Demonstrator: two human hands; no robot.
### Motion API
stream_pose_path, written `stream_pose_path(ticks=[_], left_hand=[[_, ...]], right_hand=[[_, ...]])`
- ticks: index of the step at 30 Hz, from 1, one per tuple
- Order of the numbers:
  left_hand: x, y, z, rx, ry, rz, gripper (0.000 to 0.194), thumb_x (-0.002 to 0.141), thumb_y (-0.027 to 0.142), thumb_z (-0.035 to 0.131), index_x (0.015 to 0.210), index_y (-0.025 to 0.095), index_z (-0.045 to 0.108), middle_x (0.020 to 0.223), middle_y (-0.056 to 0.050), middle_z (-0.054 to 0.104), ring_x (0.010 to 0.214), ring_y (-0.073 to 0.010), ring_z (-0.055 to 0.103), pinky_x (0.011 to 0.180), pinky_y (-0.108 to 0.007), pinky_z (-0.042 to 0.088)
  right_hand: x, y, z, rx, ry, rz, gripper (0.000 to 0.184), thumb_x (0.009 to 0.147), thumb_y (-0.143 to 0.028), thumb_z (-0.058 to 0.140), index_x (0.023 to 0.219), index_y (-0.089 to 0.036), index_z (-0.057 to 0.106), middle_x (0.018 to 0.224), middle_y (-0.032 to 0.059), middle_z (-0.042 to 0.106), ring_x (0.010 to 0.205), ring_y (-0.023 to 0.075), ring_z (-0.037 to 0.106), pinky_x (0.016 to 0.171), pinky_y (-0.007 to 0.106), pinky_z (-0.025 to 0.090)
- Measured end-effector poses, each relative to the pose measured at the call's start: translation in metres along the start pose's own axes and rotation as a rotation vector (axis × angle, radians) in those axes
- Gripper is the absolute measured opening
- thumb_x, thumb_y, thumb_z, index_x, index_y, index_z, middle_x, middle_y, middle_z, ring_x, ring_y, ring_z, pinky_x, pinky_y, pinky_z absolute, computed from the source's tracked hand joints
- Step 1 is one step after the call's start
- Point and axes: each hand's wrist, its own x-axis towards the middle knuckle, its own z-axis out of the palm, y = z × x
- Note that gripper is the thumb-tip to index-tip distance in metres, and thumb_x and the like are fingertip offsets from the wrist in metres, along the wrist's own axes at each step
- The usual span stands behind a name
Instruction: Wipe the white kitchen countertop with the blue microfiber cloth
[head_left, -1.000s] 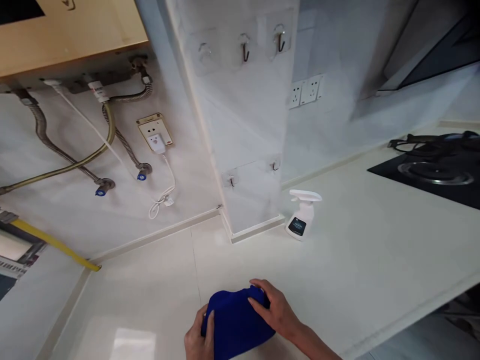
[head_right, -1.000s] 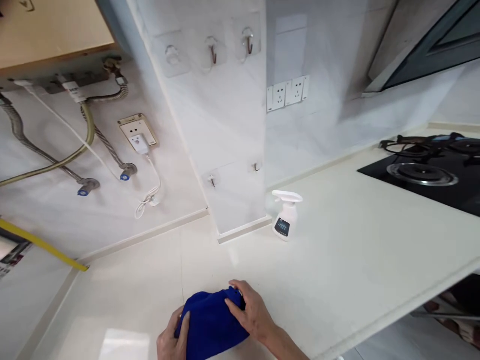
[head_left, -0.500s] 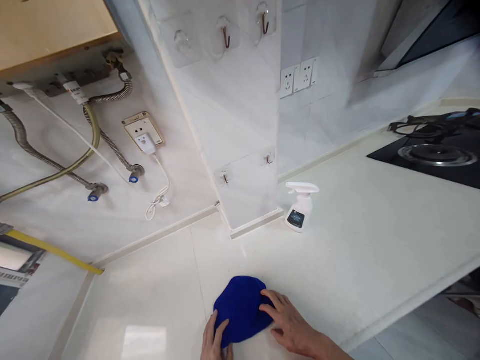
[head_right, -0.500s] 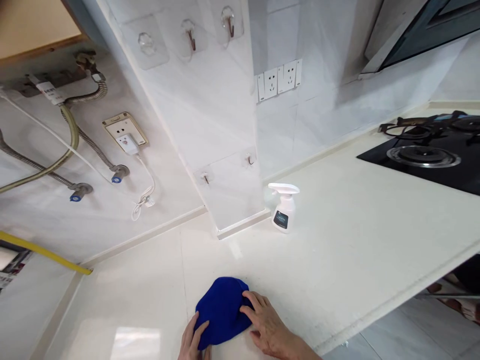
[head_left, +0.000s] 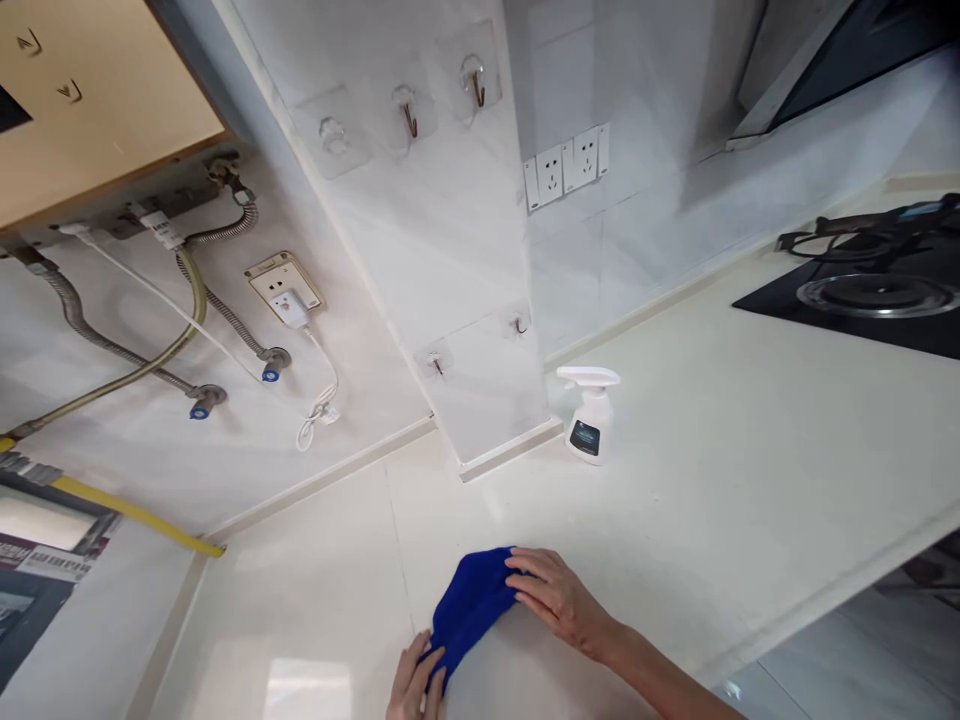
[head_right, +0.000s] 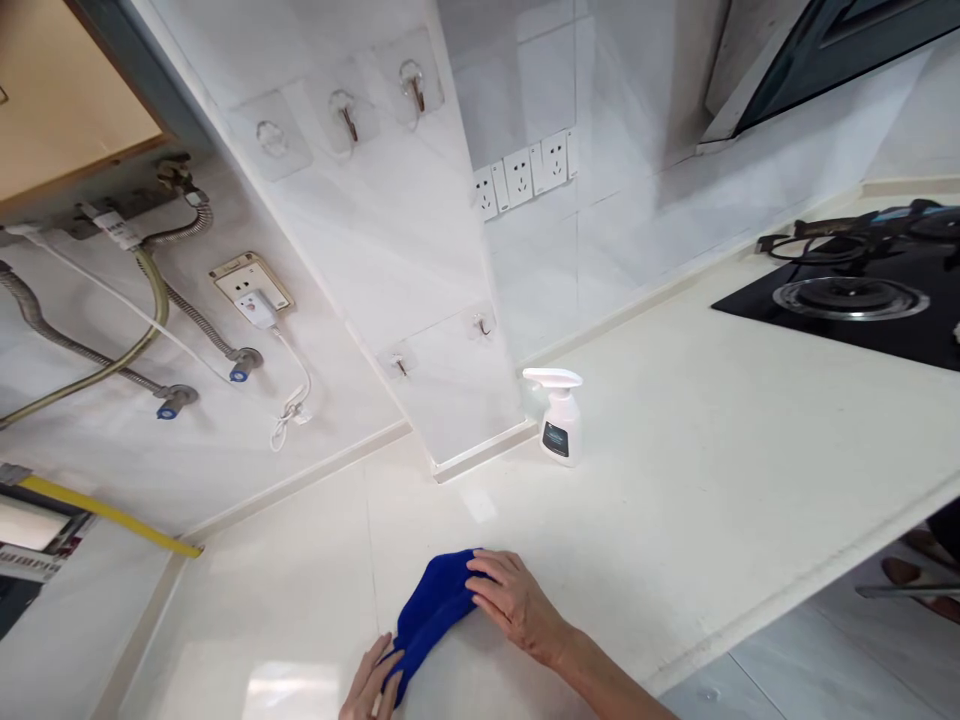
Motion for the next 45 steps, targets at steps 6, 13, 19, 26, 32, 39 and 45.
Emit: stream_pose_path(ticks=[6,13,19,26,32,39,45], left_hand=[[0.047,0.077,-0.047,-0.085,-0.026,-0.201,0.049,0.088,0.065,0.049,0.096,0.024,0.075,0.089,-0.005,0.078,0.079,-0.0214,0.072,0.077,-0.03,0.061],[0.071,0.078,-0.05,-0.32,-0.236,-0.448,0.06,0.079,0.072,0.057,0.107,0.021,0.071,0.091,-0.004,0.076,0.092,-0.0238,0.07,0.081,-0.031,0.058],[0.057,0.028,-0.017,-0.253,-0.166,-0.513,0.074,0.074,0.076,0.059,0.121,0.019,0.066,0.124,-0.014,0.07,0.114,-0.0302,0.067,0.1,-0.044,0.056],[0.009,-0.012,0.007,-0.185,-0.197,-0.212,0.047,0.09,0.056,0.05,0.125,0.029,0.066,0.151,-0.01,0.049,0.141,-0.0288,0.046,0.116,-0.052,0.043],[0.005,-0.029,0.007,-0.192,-0.217,-0.158,0.041,0.092,0.048,0.051,0.127,0.033,0.065,0.153,-0.007,0.048,0.142,-0.0269,0.044,0.12,-0.052,0.037],[0.02,-0.027,-0.004,-0.169,-0.201,-0.174,0.034,0.088,0.055,0.056,0.101,0.029,0.074,0.14,-0.008,0.062,0.129,-0.0272,0.059,0.106,-0.044,0.054],[0.029,-0.021,-0.006,-0.061,-0.147,-0.105,0.041,0.09,0.059,0.05,0.098,0.027,0.074,0.141,-0.01,0.06,0.127,-0.0274,0.06,0.106,-0.045,0.055]], right_hand=[[0.043,-0.029,-0.039,0.222,0.098,0.176,0.024,0.102,-0.027,0.044,0.119,-0.024,0.061,0.104,0.0061,0.072,0.094,0.0175,0.068,0.085,0.033,0.057],[0.04,-0.017,-0.034,0.34,-0.004,0.55,0.029,0.099,-0.043,0.047,0.103,-0.023,0.067,0.091,0.0032,0.073,0.077,0.017,0.068,0.069,0.029,0.059],[0.013,0.015,-0.004,0.088,0.074,0.542,0.034,0.094,-0.032,0.043,0.121,-0.02,0.061,0.122,0.0137,0.065,0.109,0.0256,0.064,0.097,0.048,0.055],[-0.039,0.006,0.003,-0.005,-0.392,0.351,0.043,0.082,-0.02,0.057,0.125,-0.022,0.062,0.14,0.0136,0.054,0.129,0.0293,0.052,0.11,0.052,0.045],[-0.033,0.012,-0.007,0.1,-0.516,0.356,0.051,0.077,-0.013,0.059,0.125,-0.029,0.065,0.143,0.0092,0.051,0.13,0.0269,0.05,0.106,0.046,0.048],[-0.031,0.011,-0.008,0.105,-0.474,0.368,0.033,0.086,-0.015,0.054,0.11,-0.027,0.072,0.138,0.0078,0.055,0.126,0.0246,0.052,0.105,0.045,0.049],[-0.019,0.024,-0.003,0.047,-0.336,0.306,0.028,0.098,-0.025,0.046,0.105,-0.025,0.073,0.117,0.0078,0.069,0.109,0.0216,0.061,0.097,0.042,0.053]])
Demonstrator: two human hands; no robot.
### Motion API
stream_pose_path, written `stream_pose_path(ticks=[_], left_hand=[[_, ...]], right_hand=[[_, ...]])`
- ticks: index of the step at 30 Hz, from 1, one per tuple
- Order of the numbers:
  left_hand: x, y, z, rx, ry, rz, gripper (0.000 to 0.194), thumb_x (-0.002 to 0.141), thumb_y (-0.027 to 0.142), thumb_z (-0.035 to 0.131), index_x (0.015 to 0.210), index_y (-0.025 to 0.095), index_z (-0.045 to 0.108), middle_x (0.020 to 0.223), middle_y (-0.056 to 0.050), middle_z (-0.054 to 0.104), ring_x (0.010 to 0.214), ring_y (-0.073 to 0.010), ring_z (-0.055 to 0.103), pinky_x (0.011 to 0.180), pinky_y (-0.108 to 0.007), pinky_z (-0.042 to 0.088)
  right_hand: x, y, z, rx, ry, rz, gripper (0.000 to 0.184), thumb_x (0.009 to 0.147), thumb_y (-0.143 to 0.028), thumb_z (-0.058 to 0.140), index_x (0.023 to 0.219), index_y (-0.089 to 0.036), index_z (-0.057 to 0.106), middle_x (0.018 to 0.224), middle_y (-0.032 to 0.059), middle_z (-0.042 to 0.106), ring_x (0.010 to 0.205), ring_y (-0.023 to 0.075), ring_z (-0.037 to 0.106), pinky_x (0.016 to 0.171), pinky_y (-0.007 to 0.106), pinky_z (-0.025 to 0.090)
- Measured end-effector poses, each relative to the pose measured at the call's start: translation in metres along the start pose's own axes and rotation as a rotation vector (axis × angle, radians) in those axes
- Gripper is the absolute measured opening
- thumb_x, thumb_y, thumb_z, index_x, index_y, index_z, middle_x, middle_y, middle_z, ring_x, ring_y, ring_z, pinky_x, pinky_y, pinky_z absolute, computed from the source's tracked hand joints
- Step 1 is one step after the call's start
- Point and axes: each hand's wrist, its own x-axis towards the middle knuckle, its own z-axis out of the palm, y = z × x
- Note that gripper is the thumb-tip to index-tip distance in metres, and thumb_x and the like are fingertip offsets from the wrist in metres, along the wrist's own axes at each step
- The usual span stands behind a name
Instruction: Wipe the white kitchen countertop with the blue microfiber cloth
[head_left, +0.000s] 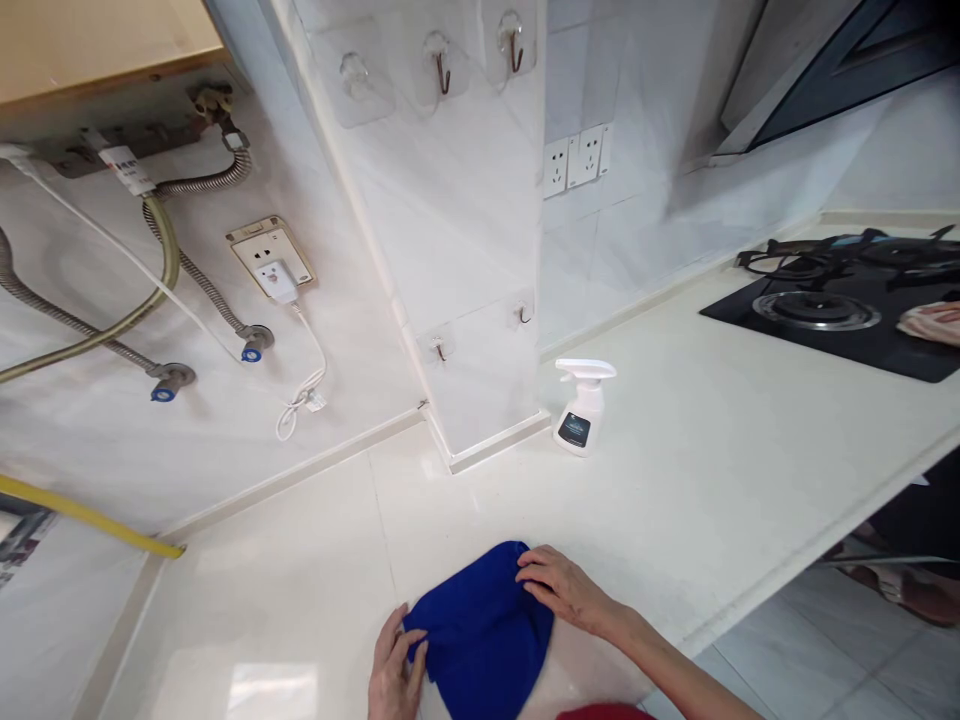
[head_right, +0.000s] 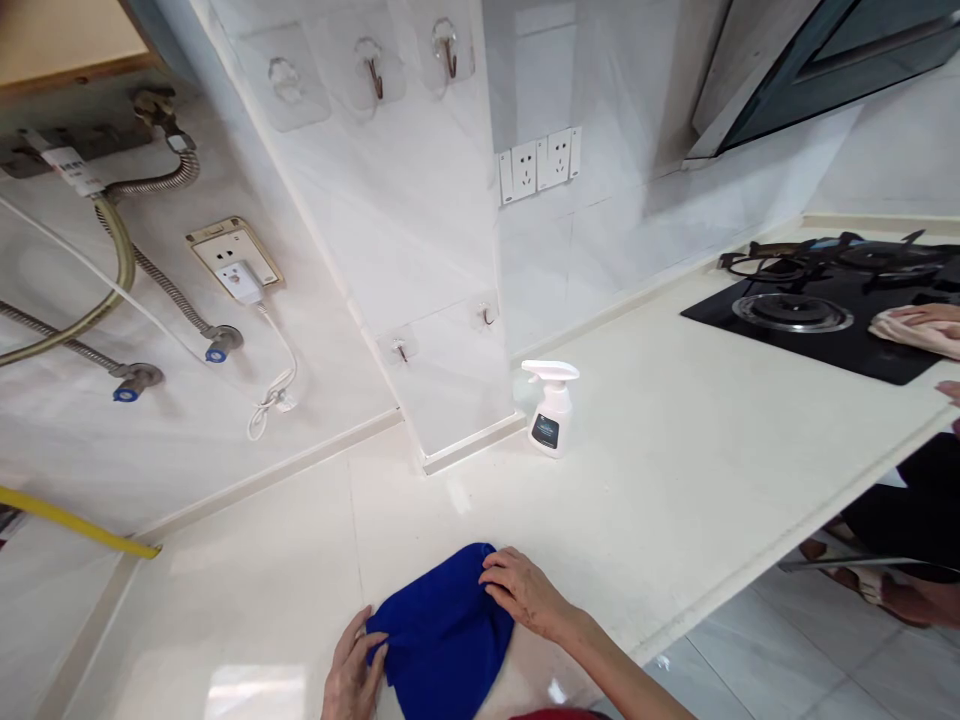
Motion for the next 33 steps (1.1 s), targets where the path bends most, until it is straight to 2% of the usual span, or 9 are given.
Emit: stream_pose_path(ticks=[3,7,10,13,16,19,27,30,33], left_hand=[[0.009,0.012,-0.009,0.02,0.062,0.026,0.044,0.09,0.061,0.049,0.1,0.026,0.073,0.131,-0.009,0.067,0.124,-0.0268,0.062,0.108,-0.046,0.053],[0.028,0.043,-0.028,0.029,0.127,-0.004,0.044,0.09,0.063,0.048,0.1,0.025,0.07,0.095,-0.006,0.077,0.084,-0.0218,0.074,0.078,-0.035,0.063],[0.047,0.069,-0.045,0.046,0.253,0.038,0.046,0.09,0.064,0.048,0.098,0.025,0.069,0.09,-0.004,0.077,0.071,-0.0188,0.072,0.069,-0.03,0.061],[0.066,0.091,-0.065,0.093,0.416,0.092,0.045,0.09,0.064,0.049,0.098,0.025,0.07,0.088,-0.003,0.078,0.067,-0.0166,0.071,0.067,-0.028,0.06],[0.078,0.108,-0.085,0.15,0.569,0.153,0.041,0.091,0.06,0.051,0.099,0.024,0.071,0.093,-0.003,0.078,0.074,-0.0163,0.073,0.07,-0.026,0.059],[0.08,0.116,-0.096,0.189,0.653,0.215,0.035,0.092,0.053,0.053,0.099,0.024,0.071,0.095,-0.003,0.078,0.079,-0.016,0.073,0.074,-0.026,0.059],[0.057,0.12,-0.098,0.233,0.564,0.231,0.036,0.092,0.056,0.053,0.096,0.027,0.073,0.086,0.0,0.079,0.06,-0.0127,0.069,0.054,-0.021,0.054],[0.054,0.125,-0.101,0.214,0.557,0.227,0.035,0.092,0.056,0.054,0.094,0.027,0.074,0.086,0.0,0.079,0.061,-0.0133,0.07,0.055,-0.021,0.054],[0.057,0.118,-0.099,0.149,0.524,0.17,0.039,0.089,0.06,0.054,0.094,0.027,0.074,0.088,-0.001,0.079,0.063,-0.014,0.07,0.057,-0.023,0.055]], right_hand=[[0.018,-0.005,-0.013,-0.048,0.119,-0.032,0.03,0.1,-0.031,0.043,0.106,-0.025,0.072,0.105,0.0073,0.073,0.1,0.0222,0.063,0.091,0.042,0.055],[0.042,-0.025,-0.036,-0.025,0.252,0.01,0.034,0.103,-0.037,0.039,0.116,-0.027,0.069,0.097,0.0048,0.075,0.087,0.0202,0.068,0.079,0.038,0.06],[0.059,-0.045,-0.056,0.078,0.339,-0.007,0.034,0.103,-0.038,0.039,0.12,-0.027,0.067,0.105,0.0038,0.075,0.091,0.0185,0.072,0.083,0.035,0.061],[0.076,-0.066,-0.079,0.148,0.404,-0.07,0.033,0.102,-0.038,0.041,0.121,-0.026,0.066,0.109,0.0043,0.075,0.095,0.0181,0.071,0.087,0.035,0.061],[0.089,-0.086,-0.1,0.173,0.449,-0.114,0.034,0.102,-0.039,0.041,0.121,-0.026,0.066,0.097,0.0038,0.074,0.076,0.0148,0.069,0.078,0.031,0.06],[0.091,-0.099,-0.112,0.214,0.485,-0.143,0.032,0.102,-0.039,0.042,0.12,-0.025,0.066,0.089,0.0017,0.072,0.058,0.0104,0.06,0.067,0.027,0.057],[0.062,-0.098,-0.108,0.325,0.465,-0.017,0.032,0.1,-0.044,0.046,0.111,-0.025,0.069,0.068,-0.0025,0.067,0.053,0.0105,0.059,0.063,0.026,0.055],[0.058,-0.097,-0.109,0.349,0.488,0.014,0.031,0.099,-0.043,0.049,0.111,-0.024,0.07,0.064,-0.0031,0.065,0.054,0.0113,0.06,0.062,0.026,0.055],[0.062,-0.091,-0.104,0.414,0.448,0.066,0.033,0.099,-0.044,0.049,0.111,-0.022,0.07,0.06,-0.0033,0.063,0.054,0.012,0.06,0.058,0.025,0.053]])
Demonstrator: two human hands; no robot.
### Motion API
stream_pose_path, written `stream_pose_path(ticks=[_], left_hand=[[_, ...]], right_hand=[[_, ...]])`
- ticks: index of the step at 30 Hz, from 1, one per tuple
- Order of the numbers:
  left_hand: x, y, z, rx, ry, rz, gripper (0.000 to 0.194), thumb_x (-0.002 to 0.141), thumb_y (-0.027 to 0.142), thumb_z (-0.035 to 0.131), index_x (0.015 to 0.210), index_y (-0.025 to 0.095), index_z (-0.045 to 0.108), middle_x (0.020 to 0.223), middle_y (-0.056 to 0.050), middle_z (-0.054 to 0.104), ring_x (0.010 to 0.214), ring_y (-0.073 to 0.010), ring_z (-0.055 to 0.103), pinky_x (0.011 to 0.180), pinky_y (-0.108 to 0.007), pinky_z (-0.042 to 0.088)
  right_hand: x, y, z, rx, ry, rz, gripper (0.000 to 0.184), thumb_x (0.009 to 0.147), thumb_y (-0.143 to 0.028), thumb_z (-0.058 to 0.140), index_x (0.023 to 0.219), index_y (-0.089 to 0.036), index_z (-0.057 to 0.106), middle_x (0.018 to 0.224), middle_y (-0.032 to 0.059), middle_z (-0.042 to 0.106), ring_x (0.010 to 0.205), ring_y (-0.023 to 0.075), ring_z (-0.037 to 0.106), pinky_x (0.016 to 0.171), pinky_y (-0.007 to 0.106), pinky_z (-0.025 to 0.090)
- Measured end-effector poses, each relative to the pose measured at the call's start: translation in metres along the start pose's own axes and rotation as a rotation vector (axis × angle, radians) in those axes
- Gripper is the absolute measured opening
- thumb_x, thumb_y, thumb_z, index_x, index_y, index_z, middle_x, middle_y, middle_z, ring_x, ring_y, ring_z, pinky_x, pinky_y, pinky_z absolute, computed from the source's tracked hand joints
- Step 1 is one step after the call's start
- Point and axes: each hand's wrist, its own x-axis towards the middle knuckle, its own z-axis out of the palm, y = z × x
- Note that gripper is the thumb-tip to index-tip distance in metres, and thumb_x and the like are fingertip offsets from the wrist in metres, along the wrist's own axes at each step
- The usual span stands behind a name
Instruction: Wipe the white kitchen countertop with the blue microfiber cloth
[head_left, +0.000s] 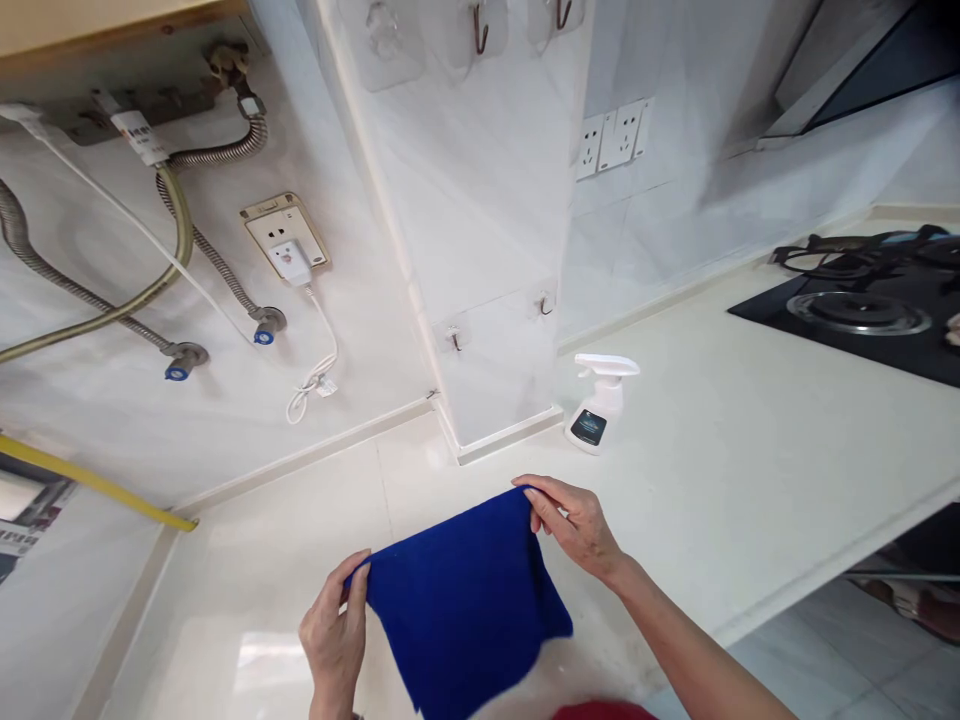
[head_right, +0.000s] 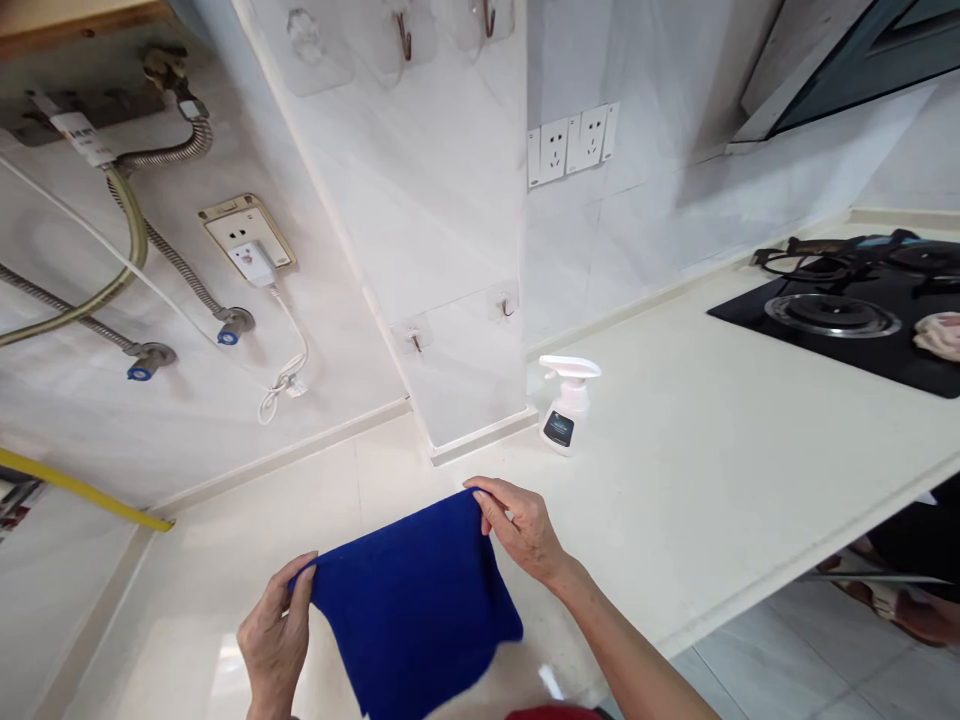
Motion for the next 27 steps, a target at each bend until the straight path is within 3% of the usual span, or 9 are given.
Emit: stream_pose_path(ticks=[3,5,7,9,12,15,17,21,27], left_hand=[[-0.006,-0.023,0.025,-0.041,-0.179,-0.168,0.047,0.086,0.066,0.053,0.102,0.027,0.073,0.086,-0.001,0.078,0.062,-0.0151,0.068,0.059,-0.026,0.056],[-0.014,-0.043,0.051,-0.05,-0.339,-0.273,0.052,0.087,0.068,0.048,0.107,0.025,0.071,0.073,0.0,0.074,0.056,-0.0164,0.065,0.06,-0.03,0.057],[-0.025,-0.06,0.076,-0.065,-0.405,-0.288,0.057,0.088,0.068,0.042,0.106,0.023,0.071,0.077,-0.003,0.075,0.065,-0.0202,0.069,0.067,-0.035,0.06],[-0.035,-0.074,0.095,-0.067,-0.402,-0.283,0.062,0.087,0.068,0.039,0.11,0.02,0.07,0.1,-0.01,0.077,0.09,-0.0257,0.072,0.087,-0.044,0.06],[-0.049,-0.086,0.11,-0.053,-0.372,-0.306,0.066,0.087,0.065,0.038,0.123,0.015,0.064,0.12,-0.017,0.071,0.11,-0.0297,0.068,0.101,-0.052,0.055],[-0.061,-0.093,0.116,-0.041,-0.356,-0.321,0.061,0.09,0.06,0.041,0.13,0.017,0.059,0.125,-0.017,0.068,0.12,-0.03,0.062,0.107,-0.055,0.051],[-0.067,-0.096,0.119,-0.034,-0.339,-0.303,0.059,0.09,0.058,0.042,0.129,0.017,0.059,0.129,-0.017,0.065,0.127,-0.0308,0.057,0.113,-0.057,0.045],[-0.075,-0.1,0.127,-0.028,-0.3,-0.256,0.059,0.091,0.055,0.039,0.128,0.015,0.059,0.135,-0.018,0.061,0.132,-0.031,0.052,0.12,-0.058,0.036],[-0.077,-0.103,0.13,-0.034,-0.262,-0.264,0.054,0.091,0.053,0.04,0.124,0.017,0.062,0.13,-0.015,0.064,0.128,-0.0306,0.054,0.118,-0.057,0.039]], right_hand=[[0.004,0.028,0.014,0.003,-0.091,0.128,0.038,0.097,-0.048,0.048,0.112,-0.02,0.07,0.056,-0.0039,0.06,0.051,0.0129,0.06,0.056,0.025,0.053],[0.006,0.058,0.027,-0.079,-0.126,0.206,0.042,0.096,-0.048,0.046,0.113,-0.019,0.07,0.056,-0.0036,0.06,0.05,0.0139,0.06,0.056,0.027,0.054],[0.006,0.087,0.04,-0.189,-0.095,0.24,0.045,0.095,-0.045,0.041,0.118,-0.017,0.067,0.067,0.0005,0.067,0.054,0.0156,0.063,0.058,0.03,0.057],[0.002,0.111,0.051,-0.267,-0.025,0.249,0.049,0.094,-0.041,0.036,0.126,-0.012,0.06,0.096,0.011,0.072,0.069,0.0191,0.068,0.067,0.037,0.06],[-0.011,0.132,0.067,-0.359,0.034,0.229,0.053,0.093,-0.035,0.031,0.135,-0.009,0.05,0.131,0.0215,0.059,0.1,0.025,0.068,0.088,0.047,0.058],[-0.027,0.14,0.084,-0.434,-0.001,0.177,0.052,0.093,-0.03,0.032,0.139,-0.012,0.048,0.143,0.0183,0.052,0.129,0.0264,0.054,0.11,0.05,0.046],[-0.031,0.145,0.095,-0.481,-0.038,0.158,0.052,0.092,-0.027,0.034,0.141,-0.013,0.046,0.146,0.0158,0.05,0.138,0.026,0.045,0.116,0.049,0.04],[-0.021,0.161,0.108,-0.584,-0.071,0.206,0.058,0.088,-0.022,0.042,0.145,-0.011,0.043,0.144,0.0182,0.05,0.132,0.0311,0.047,0.11,0.051,0.044],[0.003,0.169,0.099,-0.68,-0.138,0.261,0.052,0.083,-0.02,0.051,0.135,-0.016,0.056,0.143,0.0147,0.052,0.116,0.0296,0.056,0.1,0.045,0.05]])
